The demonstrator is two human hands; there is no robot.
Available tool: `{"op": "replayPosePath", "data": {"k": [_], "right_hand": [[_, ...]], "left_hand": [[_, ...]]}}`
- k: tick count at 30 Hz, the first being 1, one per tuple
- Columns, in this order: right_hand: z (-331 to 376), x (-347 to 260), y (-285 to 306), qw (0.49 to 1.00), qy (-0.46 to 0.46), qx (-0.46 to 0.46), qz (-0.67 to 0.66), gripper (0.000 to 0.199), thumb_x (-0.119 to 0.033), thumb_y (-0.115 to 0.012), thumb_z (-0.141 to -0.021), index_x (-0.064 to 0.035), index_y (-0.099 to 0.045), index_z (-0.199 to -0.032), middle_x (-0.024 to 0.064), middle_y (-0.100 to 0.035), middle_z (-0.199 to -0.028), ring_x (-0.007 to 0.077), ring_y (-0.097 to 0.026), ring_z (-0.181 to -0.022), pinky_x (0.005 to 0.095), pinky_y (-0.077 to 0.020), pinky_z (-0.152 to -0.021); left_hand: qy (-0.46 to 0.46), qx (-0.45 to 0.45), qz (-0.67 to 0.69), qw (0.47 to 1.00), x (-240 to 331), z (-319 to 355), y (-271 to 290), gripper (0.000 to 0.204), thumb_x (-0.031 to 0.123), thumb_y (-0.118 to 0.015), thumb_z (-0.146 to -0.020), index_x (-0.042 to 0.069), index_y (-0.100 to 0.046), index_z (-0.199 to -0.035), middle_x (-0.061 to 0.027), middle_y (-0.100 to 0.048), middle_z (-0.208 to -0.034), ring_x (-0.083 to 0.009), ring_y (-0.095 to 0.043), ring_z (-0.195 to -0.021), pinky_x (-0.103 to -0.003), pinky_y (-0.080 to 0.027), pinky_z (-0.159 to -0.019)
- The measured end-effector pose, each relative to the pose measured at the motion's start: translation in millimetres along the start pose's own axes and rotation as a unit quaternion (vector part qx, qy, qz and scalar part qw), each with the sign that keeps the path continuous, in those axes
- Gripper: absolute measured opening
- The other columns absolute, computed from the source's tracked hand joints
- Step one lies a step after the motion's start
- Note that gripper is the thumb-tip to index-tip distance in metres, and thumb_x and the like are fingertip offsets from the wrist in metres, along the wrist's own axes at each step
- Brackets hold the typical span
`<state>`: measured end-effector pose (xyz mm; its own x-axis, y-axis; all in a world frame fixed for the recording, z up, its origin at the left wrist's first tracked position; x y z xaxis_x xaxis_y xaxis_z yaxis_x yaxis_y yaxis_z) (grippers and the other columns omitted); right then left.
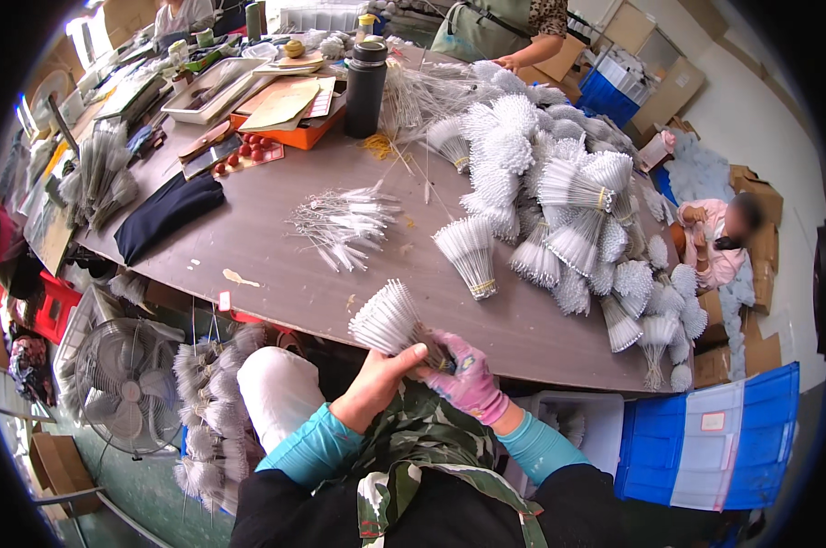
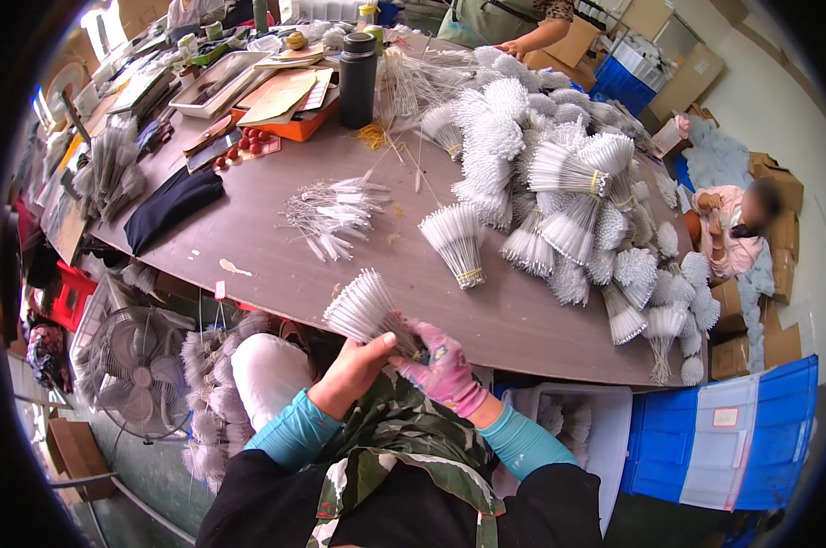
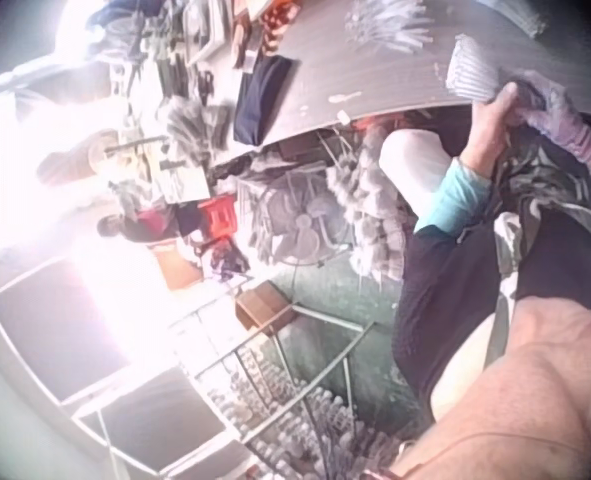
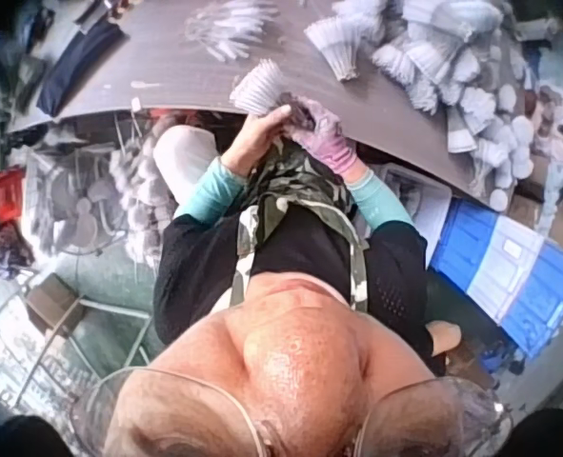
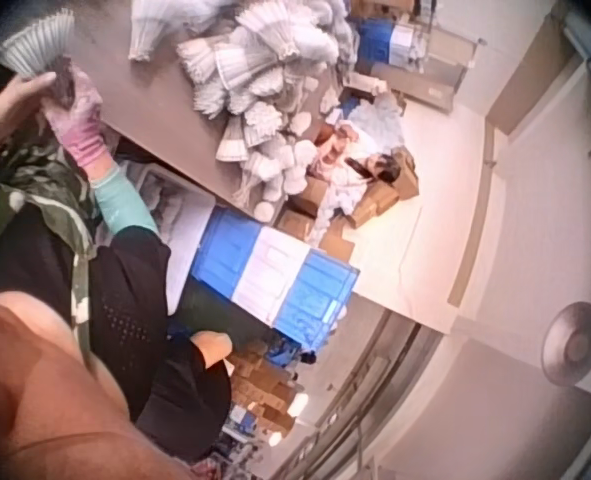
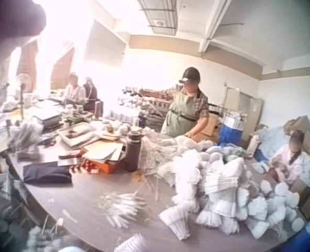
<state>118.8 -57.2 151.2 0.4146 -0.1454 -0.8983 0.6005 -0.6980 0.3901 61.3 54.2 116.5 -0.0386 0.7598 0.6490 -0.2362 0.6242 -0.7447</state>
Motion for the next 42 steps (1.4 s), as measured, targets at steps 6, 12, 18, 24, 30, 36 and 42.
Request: {"op": "replayPosePath", "data": {"k": [6, 12, 18, 24, 30, 36, 42], "right_hand": [[-54.7, -29.5, 22.0, 0.995, -0.015, -0.086, 0.042, 0.035, -0.021, -0.073, -0.079, 0.0014, -0.061, -0.104, 0.009, -0.066, -0.084, 0.0127, -0.063, -0.076, 0.0263, -0.0508, -0.068], [-197.2, 12.3, 62.5, 0.989, -0.132, -0.053, 0.045, 0.019, -0.017, -0.067, -0.084, -0.0011, -0.062, -0.093, 0.0065, -0.068, -0.082, 0.0099, -0.062, -0.077, 0.0232, -0.0497, -0.071], [-312.0, 83.6, 66.8, 0.852, -0.248, 0.045, 0.46, 0.049, -0.042, -0.058, -0.086, 0.0022, -0.063, -0.106, 0.0218, -0.061, -0.114, 0.0305, -0.061, -0.105, 0.0371, -0.048, -0.088], [-342.3, 142.6, 57.5, 0.85, -0.362, -0.042, 0.381, 0.055, -0.045, -0.056, -0.081, 0.0013, -0.062, -0.111, 0.0207, -0.055, -0.124, 0.0357, -0.051, -0.118, 0.0422, -0.0408, -0.099], [-360.6, 166.7, 70.4, 0.786, -0.277, -0.105, 0.543, 0.041, -0.032, -0.059, -0.079, -0.0008, -0.065, -0.105, 0.0192, -0.064, -0.109, 0.0332, -0.062, -0.101, 0.0356, -0.0507, -0.085], [-349.1, 107.7, 56.5, 0.84, -0.303, -0.171, 0.415, 0.022, -0.027, -0.054, -0.08, -0.0104, -0.069, -0.081, 0.007, -0.068, -0.074, 0.0211, -0.064, -0.065, 0.0321, -0.051, -0.061], [-357.5, 109.6, 76.0, 0.926, -0.352, -0.033, 0.134, 0.018, -0.019, -0.061, -0.082, -0.0076, -0.06, -0.067, -0.0002, -0.051, -0.055, 0.0084, -0.041, -0.042, 0.0253, -0.031, -0.036]], "left_hand": [[0.0, 0.035, -0.034, 0.999, 33.8, -11.4, 40.8, 0.037, 0.019, -0.064, -0.085, -0.001, -0.053, -0.113, -0.012, -0.061, -0.107, -0.0222, -0.06, -0.098, -0.036, -0.047, -0.088], [0.005, 0.026, 0.01, 1.0, 44.5, -9.7, 55.1, 0.031, 0.026, -0.066, -0.084, 0.003, -0.054, -0.102, -0.0037, -0.057, -0.083, -0.0137, -0.056, -0.074, -0.03, -0.049, -0.067], [0.05, 0.017, 0.025, 0.998, 40.2, -6.8, 57.4, 0.031, 0.019, -0.067, -0.082, 0.001, -0.054, -0.104, -0.0028, -0.055, -0.086, -0.0123, -0.054, -0.076, -0.03, -0.048, -0.07], [0.062, 0.062, 0.04, 0.995, 49.3, -5.5, 65.7, 0.029, 0.02, -0.066, -0.083, 0.002, -0.053, -0.101, -0.003, -0.055, -0.081, -0.0134, -0.054, -0.074, -0.03, -0.048, -0.07], [0.075, 0.062, 0.061, 0.993, 48.0, -12.1, 62.5, 0.029, 0.022, -0.066, -0.083, 0.002, -0.053, -0.101, -0.0032, -0.055, -0.079, -0.013, -0.054, -0.074, -0.029, -0.048, -0.07], [0.07, 0.064, 0.061, 0.994, 45.2, -8.2, 64.8, 0.028, 0.022, -0.065, -0.083, 0.002, -0.054, -0.1, -0.0029, -0.055, -0.081, -0.0124, -0.054, -0.075, -0.029, -0.047, -0.071], [0.078, 0.062, 0.071, 0.993, 44.0, -9.1, 60.6, 0.029, 0.024, -0.065, -0.084, 0.003, -0.054, -0.1, -0.0029, -0.055, -0.081, -0.0124, -0.054, -0.076, -0.028, -0.047, -0.072]]}}
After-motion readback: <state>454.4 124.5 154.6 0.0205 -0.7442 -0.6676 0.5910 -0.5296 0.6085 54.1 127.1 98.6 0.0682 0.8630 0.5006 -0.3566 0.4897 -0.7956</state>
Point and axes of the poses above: each hand's wrist, its own z-axis away from the middle knuckle, its own y-axis out of the back of the hand, x = y × z, the point moved 6 cm from there along -z, towards the middle knuckle
